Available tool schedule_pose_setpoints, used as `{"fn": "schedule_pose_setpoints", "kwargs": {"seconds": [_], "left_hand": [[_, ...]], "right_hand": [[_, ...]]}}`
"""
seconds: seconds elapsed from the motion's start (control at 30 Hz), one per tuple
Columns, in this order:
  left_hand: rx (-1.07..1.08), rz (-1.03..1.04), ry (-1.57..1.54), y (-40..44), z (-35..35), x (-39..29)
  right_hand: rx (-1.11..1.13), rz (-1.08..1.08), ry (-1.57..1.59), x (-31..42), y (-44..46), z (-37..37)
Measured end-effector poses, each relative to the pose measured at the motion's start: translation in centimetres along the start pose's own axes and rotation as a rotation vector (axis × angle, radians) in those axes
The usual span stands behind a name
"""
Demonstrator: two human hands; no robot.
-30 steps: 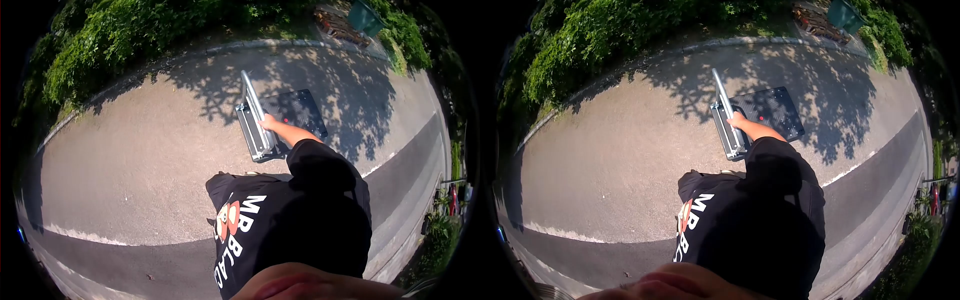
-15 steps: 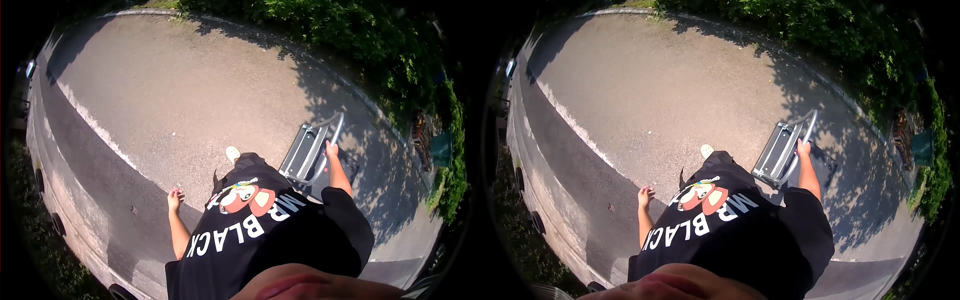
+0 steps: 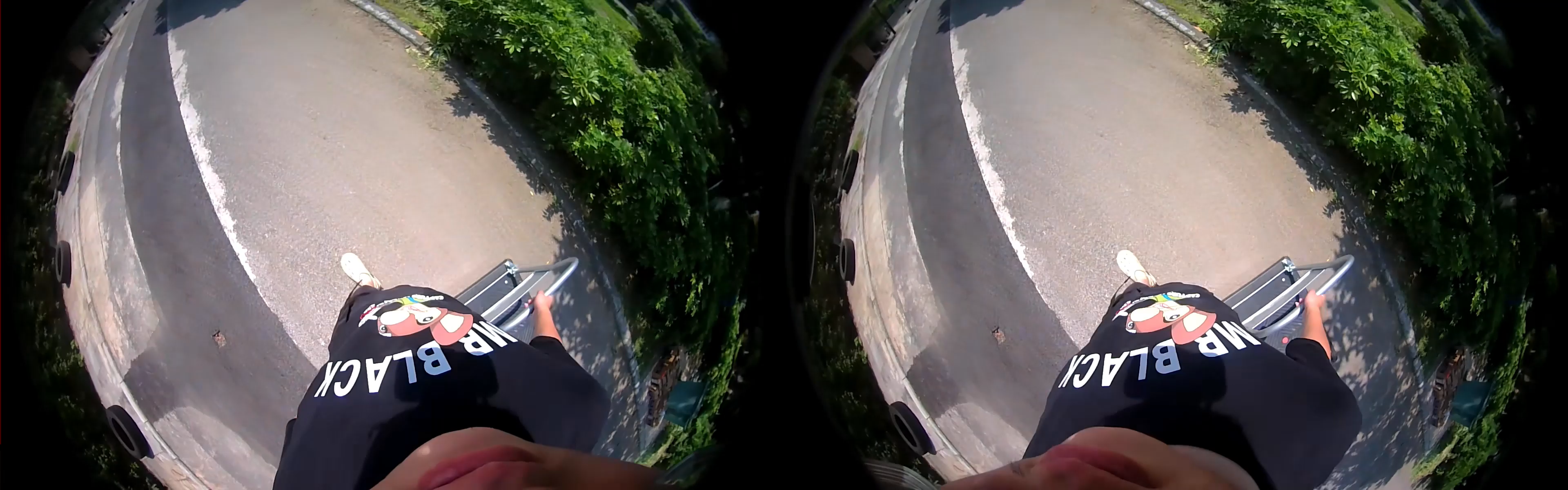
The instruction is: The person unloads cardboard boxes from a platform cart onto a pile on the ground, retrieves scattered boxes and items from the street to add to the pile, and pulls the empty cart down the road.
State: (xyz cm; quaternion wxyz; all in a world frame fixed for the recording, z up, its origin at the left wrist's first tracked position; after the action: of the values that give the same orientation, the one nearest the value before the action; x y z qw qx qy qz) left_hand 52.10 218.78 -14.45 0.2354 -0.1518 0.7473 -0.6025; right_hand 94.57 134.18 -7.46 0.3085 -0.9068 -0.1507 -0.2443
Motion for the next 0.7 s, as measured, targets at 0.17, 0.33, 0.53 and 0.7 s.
{"fn": "schedule_pose_setpoints", "kwargs": {"seconds": [0.17,0.33,0.53,0.7], "left_hand": [[-0.111,0.147,0.201,7.0,-2.2,-26.6],[-0.092,0.752,-0.077,5.4,-3.9,-60.4],[-0.029,0.682,0.011,10.7,-4.1,-81.2],[-0.01,0.219,-0.005,14.7,-7.7,-85.5]], "right_hand": [[0.079,-0.009,-0.116,16.9,-3.5,16.9],[-0.038,-0.124,-0.237,31.5,-8.2,31.2],[-0.354,-0.206,-0.435,49.7,-16.7,45.6],[-0.07,-0.118,-0.314,62.3,-18.1,61.6]]}}
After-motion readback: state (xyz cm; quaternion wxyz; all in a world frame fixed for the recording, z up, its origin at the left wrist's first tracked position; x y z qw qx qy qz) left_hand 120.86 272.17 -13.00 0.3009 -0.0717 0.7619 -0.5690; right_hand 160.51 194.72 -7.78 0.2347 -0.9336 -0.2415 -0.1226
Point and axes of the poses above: each hand's wrist, its own y-axis towards the middle knuckle, its own z-axis out of the palm, x = y × z, the point moved 8 cm from there along y, towards the middle knuckle, and after that the axes turned 15 degrees about -y, right-handed, at the moved point
